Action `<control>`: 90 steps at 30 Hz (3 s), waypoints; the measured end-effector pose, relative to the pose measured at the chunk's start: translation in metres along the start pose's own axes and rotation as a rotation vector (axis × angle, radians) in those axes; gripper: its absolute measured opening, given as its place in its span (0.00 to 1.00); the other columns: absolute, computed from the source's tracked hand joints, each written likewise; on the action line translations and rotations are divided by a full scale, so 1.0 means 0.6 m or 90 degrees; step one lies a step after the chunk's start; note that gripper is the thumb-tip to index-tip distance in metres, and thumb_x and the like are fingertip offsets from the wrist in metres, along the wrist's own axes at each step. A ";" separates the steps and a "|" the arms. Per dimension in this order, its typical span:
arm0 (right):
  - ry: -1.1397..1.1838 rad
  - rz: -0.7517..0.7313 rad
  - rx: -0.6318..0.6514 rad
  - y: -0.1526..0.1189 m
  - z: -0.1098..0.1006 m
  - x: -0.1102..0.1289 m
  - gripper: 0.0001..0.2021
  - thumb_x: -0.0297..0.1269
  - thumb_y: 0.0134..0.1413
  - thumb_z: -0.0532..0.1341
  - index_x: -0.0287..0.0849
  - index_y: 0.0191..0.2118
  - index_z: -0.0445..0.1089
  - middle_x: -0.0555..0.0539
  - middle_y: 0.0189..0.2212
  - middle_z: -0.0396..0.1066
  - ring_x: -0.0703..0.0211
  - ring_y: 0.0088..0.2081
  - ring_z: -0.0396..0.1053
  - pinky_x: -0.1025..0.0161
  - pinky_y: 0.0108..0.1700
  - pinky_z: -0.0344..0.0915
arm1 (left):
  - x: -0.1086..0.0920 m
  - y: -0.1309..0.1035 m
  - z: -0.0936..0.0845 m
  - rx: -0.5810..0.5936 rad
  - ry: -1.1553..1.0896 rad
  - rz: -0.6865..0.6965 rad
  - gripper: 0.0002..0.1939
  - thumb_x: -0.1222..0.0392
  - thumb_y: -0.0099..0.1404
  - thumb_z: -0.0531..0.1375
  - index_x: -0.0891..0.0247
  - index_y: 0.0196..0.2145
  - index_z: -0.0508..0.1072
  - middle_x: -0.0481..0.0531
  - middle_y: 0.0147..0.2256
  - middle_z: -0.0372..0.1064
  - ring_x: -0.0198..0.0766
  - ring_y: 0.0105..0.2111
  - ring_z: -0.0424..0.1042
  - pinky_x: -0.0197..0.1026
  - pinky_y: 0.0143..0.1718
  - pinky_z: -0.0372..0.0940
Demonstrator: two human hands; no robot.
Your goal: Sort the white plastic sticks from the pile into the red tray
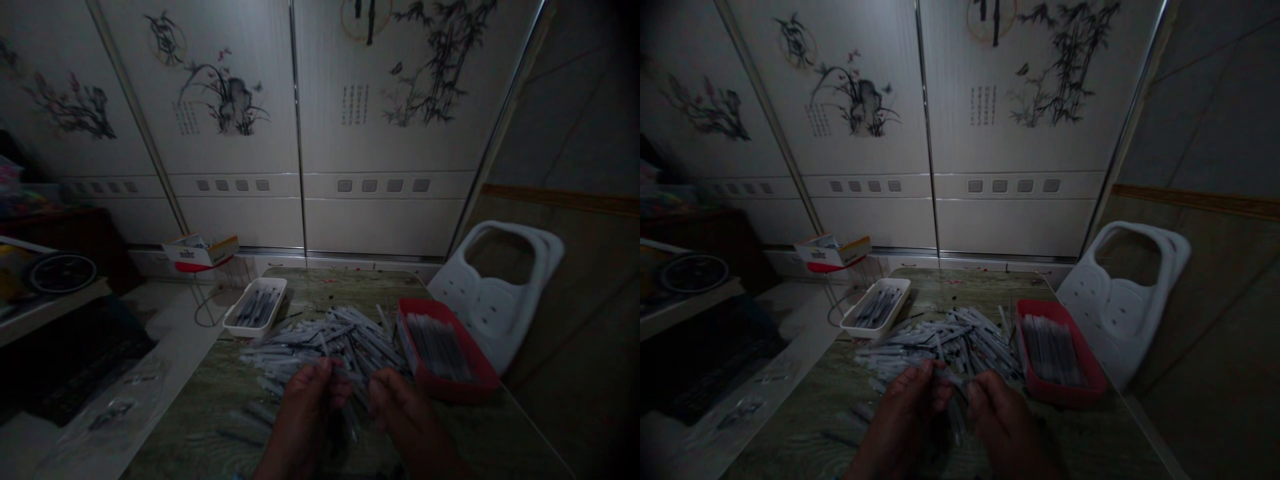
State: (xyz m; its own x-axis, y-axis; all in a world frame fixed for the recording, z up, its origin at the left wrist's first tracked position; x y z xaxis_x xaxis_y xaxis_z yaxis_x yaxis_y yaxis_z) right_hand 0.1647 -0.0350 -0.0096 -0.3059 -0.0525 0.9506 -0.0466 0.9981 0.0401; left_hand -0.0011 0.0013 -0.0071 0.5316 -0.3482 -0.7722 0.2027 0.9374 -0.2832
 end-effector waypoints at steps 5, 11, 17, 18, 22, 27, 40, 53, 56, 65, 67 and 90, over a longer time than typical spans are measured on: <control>-0.011 -0.021 -0.028 -0.003 -0.003 0.001 0.19 0.55 0.66 0.52 0.46 0.31 0.63 0.53 0.26 0.63 0.60 0.29 0.62 0.63 0.32 0.58 | -0.003 -0.003 0.004 0.015 -0.009 -0.017 0.18 0.49 0.60 0.69 0.68 0.39 0.77 0.55 0.29 0.76 0.33 0.27 0.73 0.32 0.30 0.65; 0.133 0.072 -0.009 -0.004 -0.004 -0.005 0.24 0.61 0.61 0.54 0.46 0.26 0.61 0.53 0.23 0.59 0.60 0.26 0.58 0.63 0.30 0.58 | -0.009 -0.013 0.007 0.079 -0.007 -0.015 0.17 0.51 0.60 0.69 0.67 0.39 0.77 0.57 0.30 0.77 0.34 0.28 0.74 0.34 0.33 0.66; 0.139 0.136 -0.002 0.001 -0.008 -0.013 0.26 0.66 0.58 0.53 0.46 0.27 0.61 0.54 0.22 0.58 0.63 0.23 0.55 0.65 0.26 0.55 | -0.002 -0.010 0.011 0.091 -0.011 -0.032 0.17 0.51 0.61 0.68 0.67 0.41 0.77 0.58 0.31 0.78 0.36 0.30 0.76 0.35 0.34 0.67; 0.116 0.119 -0.013 0.002 -0.007 -0.014 0.26 0.66 0.59 0.52 0.46 0.28 0.62 0.54 0.22 0.59 0.62 0.24 0.56 0.65 0.26 0.55 | -0.001 -0.009 0.011 0.072 -0.015 -0.030 0.17 0.50 0.61 0.68 0.67 0.41 0.77 0.57 0.31 0.78 0.36 0.30 0.76 0.34 0.34 0.67; 0.074 0.039 -0.055 0.002 -0.002 -0.011 0.25 0.65 0.60 0.53 0.46 0.28 0.63 0.53 0.23 0.61 0.61 0.26 0.60 0.65 0.29 0.58 | -0.002 -0.010 0.012 0.043 -0.020 -0.024 0.18 0.50 0.61 0.68 0.67 0.40 0.78 0.56 0.30 0.77 0.34 0.29 0.75 0.33 0.33 0.66; 0.161 0.073 -0.043 -0.003 -0.003 -0.012 0.25 0.63 0.60 0.55 0.45 0.27 0.62 0.53 0.22 0.60 0.62 0.26 0.58 0.66 0.28 0.57 | -0.007 -0.011 0.011 0.116 -0.005 -0.009 0.18 0.50 0.61 0.68 0.68 0.41 0.78 0.58 0.31 0.79 0.36 0.29 0.76 0.36 0.34 0.67; 0.017 -0.007 -0.050 -0.004 -0.001 0.013 0.23 0.59 0.66 0.49 0.46 0.32 0.65 0.52 0.26 0.65 0.60 0.29 0.64 0.63 0.32 0.60 | -0.003 -0.003 0.006 -0.001 -0.028 -0.030 0.16 0.54 0.61 0.69 0.67 0.42 0.77 0.55 0.32 0.78 0.34 0.31 0.77 0.32 0.33 0.69; 0.293 0.130 -0.038 -0.006 -0.002 0.008 0.21 0.58 0.60 0.58 0.44 0.29 0.62 0.55 0.22 0.59 0.66 0.22 0.53 0.68 0.22 0.49 | -0.003 -0.008 0.008 0.118 0.004 -0.012 0.16 0.53 0.64 0.66 0.68 0.44 0.77 0.61 0.34 0.80 0.38 0.34 0.78 0.35 0.37 0.68; 0.227 0.109 -0.053 -0.004 0.002 0.013 0.22 0.59 0.63 0.55 0.43 0.31 0.65 0.53 0.24 0.65 0.67 0.22 0.57 0.68 0.23 0.53 | 0.000 -0.007 0.008 0.100 0.014 -0.008 0.17 0.52 0.65 0.65 0.68 0.46 0.76 0.59 0.33 0.79 0.37 0.32 0.77 0.35 0.36 0.68; 0.225 0.081 -0.162 0.003 -0.013 0.005 0.19 0.55 0.61 0.60 0.42 0.34 0.70 0.52 0.25 0.69 0.66 0.22 0.61 0.68 0.24 0.56 | -0.013 0.000 -0.013 0.091 0.117 -0.009 0.20 0.50 0.61 0.67 0.66 0.46 0.77 0.61 0.41 0.78 0.37 0.32 0.75 0.36 0.33 0.66; 0.224 0.079 -0.200 0.004 -0.024 -0.002 0.18 0.54 0.61 0.61 0.43 0.34 0.70 0.53 0.24 0.68 0.65 0.22 0.61 0.68 0.24 0.56 | -0.021 0.003 -0.025 0.052 0.158 0.011 0.20 0.50 0.59 0.69 0.65 0.45 0.77 0.58 0.38 0.78 0.36 0.31 0.74 0.36 0.32 0.65; 0.147 0.111 -0.284 0.000 -0.051 -0.026 0.18 0.55 0.59 0.60 0.45 0.32 0.70 0.52 0.24 0.67 0.62 0.24 0.62 0.65 0.27 0.57 | -0.126 -0.003 -0.144 -0.098 0.926 0.244 0.14 0.63 0.61 0.57 0.60 0.43 0.79 0.56 0.45 0.77 0.47 0.48 0.74 0.45 0.49 0.64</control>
State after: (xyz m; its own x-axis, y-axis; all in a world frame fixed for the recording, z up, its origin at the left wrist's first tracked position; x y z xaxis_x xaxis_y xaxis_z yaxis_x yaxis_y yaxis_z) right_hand 0.1988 -0.0334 -0.0147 -0.0539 0.0738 0.9958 0.4113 0.9104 -0.0452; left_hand -0.1127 0.0265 0.0030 -0.7410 0.1337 -0.6580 0.1110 0.9909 0.0764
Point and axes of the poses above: each hand's wrist, its own y-axis towards the middle knuckle, its own z-axis out of the palm, x = y × z, the point moved 2 cm from there along y, towards the middle knuckle
